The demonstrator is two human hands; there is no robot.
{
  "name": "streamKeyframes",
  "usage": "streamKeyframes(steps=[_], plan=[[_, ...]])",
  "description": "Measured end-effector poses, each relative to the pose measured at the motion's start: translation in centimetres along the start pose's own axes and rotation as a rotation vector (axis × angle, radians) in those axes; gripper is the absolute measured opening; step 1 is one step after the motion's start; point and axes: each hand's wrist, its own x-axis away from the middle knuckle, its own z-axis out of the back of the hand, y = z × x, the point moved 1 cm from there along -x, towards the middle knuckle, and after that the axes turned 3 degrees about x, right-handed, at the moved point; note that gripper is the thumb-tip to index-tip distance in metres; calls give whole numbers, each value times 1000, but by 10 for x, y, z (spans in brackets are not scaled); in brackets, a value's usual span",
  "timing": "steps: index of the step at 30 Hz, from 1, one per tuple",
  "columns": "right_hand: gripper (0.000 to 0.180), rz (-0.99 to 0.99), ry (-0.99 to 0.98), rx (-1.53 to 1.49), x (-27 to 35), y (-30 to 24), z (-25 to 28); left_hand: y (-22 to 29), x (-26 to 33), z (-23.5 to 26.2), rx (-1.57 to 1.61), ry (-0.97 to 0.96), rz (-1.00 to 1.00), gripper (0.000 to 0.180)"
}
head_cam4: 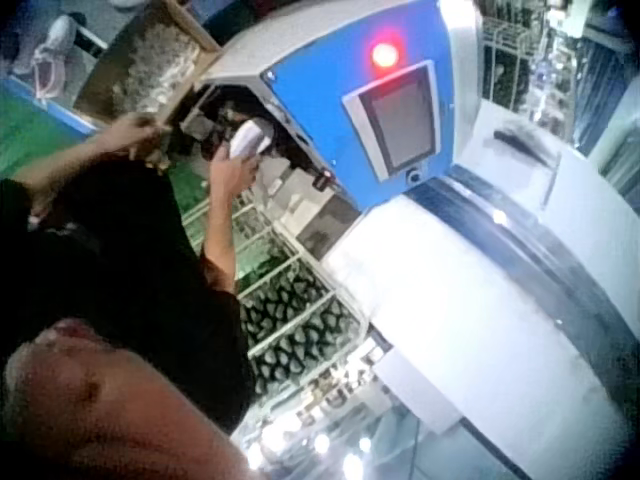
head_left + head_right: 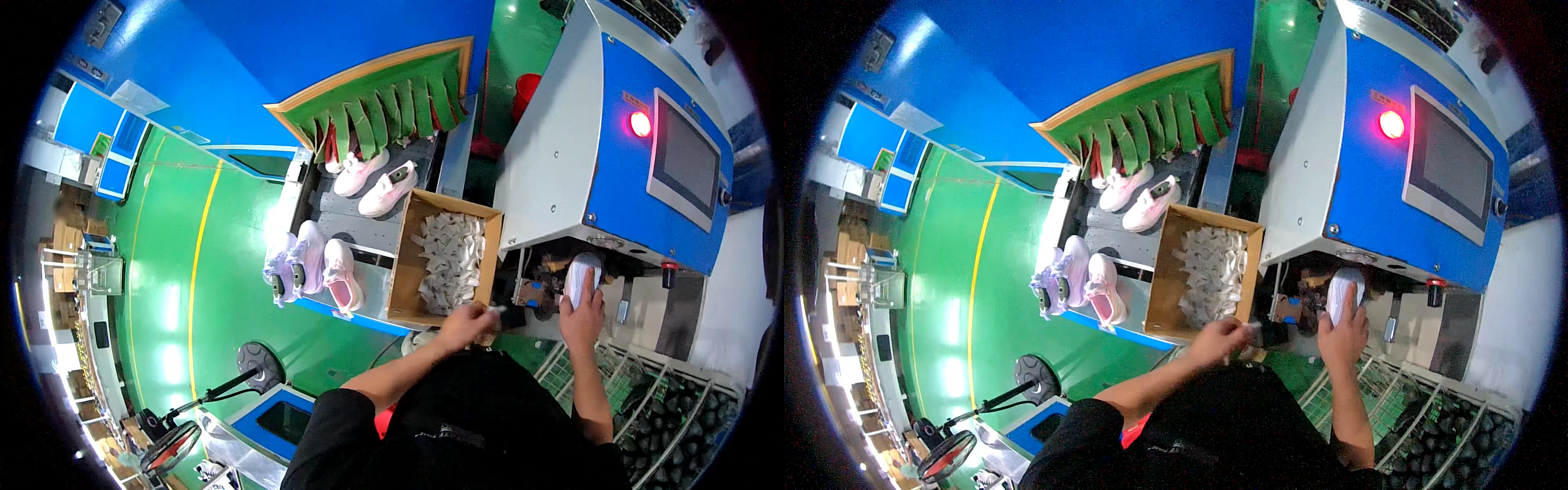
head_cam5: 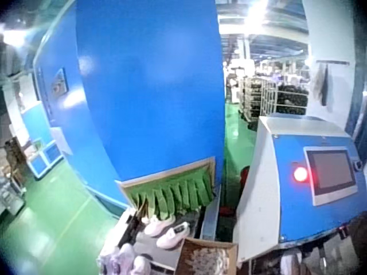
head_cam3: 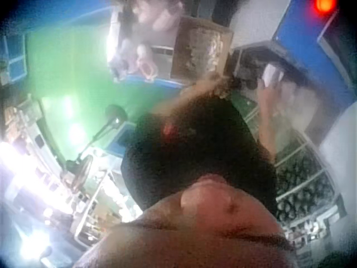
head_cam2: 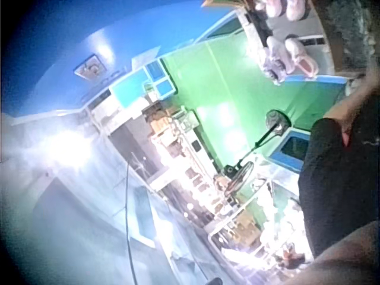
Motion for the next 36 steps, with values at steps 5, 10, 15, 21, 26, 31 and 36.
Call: streamKeyframes(steps=[5, 10, 15, 21, 26, 31, 36], plan=[[91, 57, 127, -72, 4, 1, 1, -8, 1, 51, -324, 231, 28, 51], [88, 21, 94, -158, 25, -3, 15, 8, -3, 28, -197, 8, -91, 49], [87, 108, 148, -52, 99, 3, 12, 20, -22, -31, -50, -422, 67, 51], [74, 200, 78, -148, 192, 1, 56, -2, -5, -84, 632, -1027, 478, 62], [91, -510, -426, -1215, 164, 34, 31, -39, -10, -78, 407, -969, 519, 56], [69, -748, -258, -2168, 70, 6, -45, -45, -16, -50, 297, -705, 493, 53], [80, -172, 43, -1447, 115, 38, -36, -10, -3, -45, 546, -617, 360, 61]])
